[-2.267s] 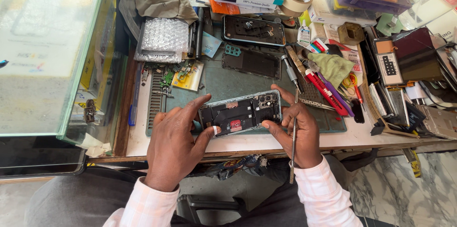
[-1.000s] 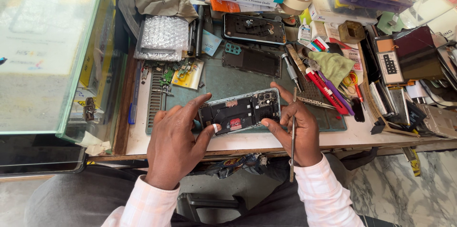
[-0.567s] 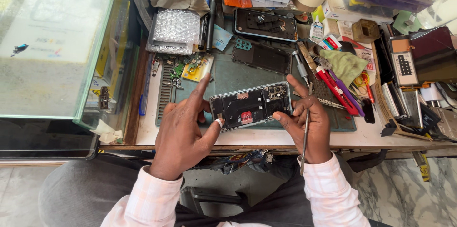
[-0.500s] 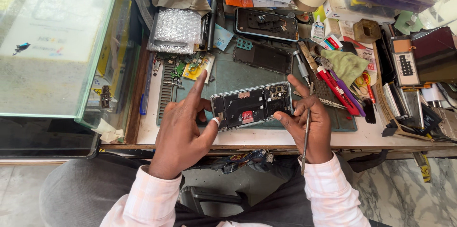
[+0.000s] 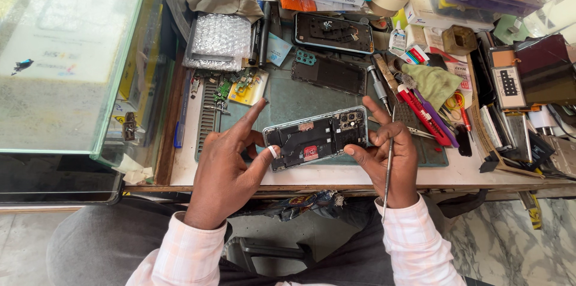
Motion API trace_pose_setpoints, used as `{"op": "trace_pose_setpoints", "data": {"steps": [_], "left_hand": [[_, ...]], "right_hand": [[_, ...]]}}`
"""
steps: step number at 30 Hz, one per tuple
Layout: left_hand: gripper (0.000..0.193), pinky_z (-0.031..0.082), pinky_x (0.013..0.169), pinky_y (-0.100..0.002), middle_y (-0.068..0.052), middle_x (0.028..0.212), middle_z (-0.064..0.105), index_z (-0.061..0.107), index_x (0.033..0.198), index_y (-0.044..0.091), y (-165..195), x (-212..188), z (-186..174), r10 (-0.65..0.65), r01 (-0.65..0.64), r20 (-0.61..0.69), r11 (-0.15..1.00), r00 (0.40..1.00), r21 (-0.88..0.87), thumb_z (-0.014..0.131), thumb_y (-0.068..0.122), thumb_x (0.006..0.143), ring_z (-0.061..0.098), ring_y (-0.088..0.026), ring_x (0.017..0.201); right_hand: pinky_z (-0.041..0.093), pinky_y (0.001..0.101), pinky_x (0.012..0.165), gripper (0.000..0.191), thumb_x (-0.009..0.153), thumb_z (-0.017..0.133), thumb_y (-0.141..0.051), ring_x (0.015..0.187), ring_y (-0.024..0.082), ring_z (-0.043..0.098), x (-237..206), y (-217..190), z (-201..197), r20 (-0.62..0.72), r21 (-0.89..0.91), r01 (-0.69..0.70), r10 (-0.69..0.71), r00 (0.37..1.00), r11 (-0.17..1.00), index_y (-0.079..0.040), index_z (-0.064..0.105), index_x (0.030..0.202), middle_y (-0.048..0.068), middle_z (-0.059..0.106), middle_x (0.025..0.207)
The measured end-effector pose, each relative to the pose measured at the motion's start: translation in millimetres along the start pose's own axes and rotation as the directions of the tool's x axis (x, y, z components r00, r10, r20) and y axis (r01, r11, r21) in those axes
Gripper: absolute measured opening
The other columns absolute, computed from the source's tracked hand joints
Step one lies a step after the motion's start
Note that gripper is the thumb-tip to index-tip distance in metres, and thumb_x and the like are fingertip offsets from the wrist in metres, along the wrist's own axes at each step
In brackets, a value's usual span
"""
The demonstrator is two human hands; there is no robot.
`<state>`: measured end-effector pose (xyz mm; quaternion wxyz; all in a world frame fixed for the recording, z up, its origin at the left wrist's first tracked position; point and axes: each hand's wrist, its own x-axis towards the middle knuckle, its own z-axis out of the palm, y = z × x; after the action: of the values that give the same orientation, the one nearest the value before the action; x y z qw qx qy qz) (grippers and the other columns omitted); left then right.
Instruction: The person uses a metal tool to scrape and clean the internal components of a disassembled mobile phone. They rotate the phone to access different areas and continue cleaning the edges and internal surfaces.
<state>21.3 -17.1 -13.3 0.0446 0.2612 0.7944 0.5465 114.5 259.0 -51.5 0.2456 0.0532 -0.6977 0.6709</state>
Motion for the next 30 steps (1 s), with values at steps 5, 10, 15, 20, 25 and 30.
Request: {"op": "trace_pose_setpoints", "data": {"steps": [5,10,15,20,25,30], "left_hand": [[0.049,0.045,0.065,-0.036,-0.005,0.075,0.075,0.070,0.131,0.008,3,-2,0,0.211,-0.204,-0.105,0.976,0.972,0.069,0.081,0.015,0.085,0.060,-0.016,0.060],[0.022,0.050,0.053,-0.029,-0.004,0.077,0.075,0.076,0.106,0.007,4,-1,-1,0.061,-0.068,-0.066,0.993,0.996,-0.101,0.077,0.010,0.084,0.067,-0.013,0.063],[0.020,0.046,0.058,-0.030,-0.003,0.076,0.074,0.076,0.103,0.007,4,-2,-1,0.042,-0.049,-0.069,0.993,0.997,-0.106,0.078,0.010,0.083,0.060,-0.014,0.063],[0.023,0.039,0.078,-0.031,-0.001,0.077,0.071,0.078,0.106,0.012,2,-7,0,0.144,-0.144,-0.135,0.990,0.980,0.013,0.079,0.012,0.083,0.058,-0.014,0.070],[0.022,0.038,0.079,-0.032,0.001,0.078,0.072,0.078,0.106,0.014,-1,-8,1,0.162,-0.161,-0.142,0.987,0.977,0.018,0.079,0.012,0.085,0.059,-0.015,0.071],[0.022,0.039,0.082,-0.032,0.001,0.081,0.072,0.077,0.106,0.014,-1,-8,1,0.186,-0.184,-0.149,0.983,0.971,0.028,0.078,0.010,0.085,0.060,-0.014,0.073]], "right_hand": [[0.062,0.0296,0.090,0.042,0.083,0.073,0.015,0.115,0.014,0.069,0,-4,4,-0.008,-0.055,-0.014,0.014,1.000,0.998,-0.012,0.043,0.096,0.027,0.045,0.158],[0.061,0.0300,0.091,0.041,0.087,0.075,0.013,0.110,0.015,0.069,-4,-2,2,-0.023,-0.074,-0.023,0.022,1.000,0.997,-0.011,0.042,0.094,0.019,0.066,0.124],[0.056,0.0245,0.084,0.041,0.090,0.076,0.011,0.097,0.010,0.067,-13,15,-12,-0.018,-0.037,-0.019,0.019,1.000,0.999,-0.013,0.041,0.091,0.010,0.070,0.104],[0.049,0.0229,0.071,0.046,0.090,0.081,0.015,0.076,0.006,0.052,-20,24,-18,-0.119,-0.134,-0.108,0.092,0.989,0.985,-0.011,0.043,0.086,0.006,0.055,0.082],[0.064,0.0325,0.085,0.039,0.089,0.071,0.011,0.115,0.025,0.073,-15,12,-12,-0.005,-0.097,-0.038,0.037,0.999,0.995,-0.012,0.040,0.082,0.019,0.073,0.109],[0.067,0.0367,0.087,0.041,0.091,0.071,0.011,0.118,0.030,0.072,-10,1,-4,0.025,-0.164,-0.016,0.021,0.999,0.986,-0.011,0.038,0.082,0.023,0.074,0.111]]}}
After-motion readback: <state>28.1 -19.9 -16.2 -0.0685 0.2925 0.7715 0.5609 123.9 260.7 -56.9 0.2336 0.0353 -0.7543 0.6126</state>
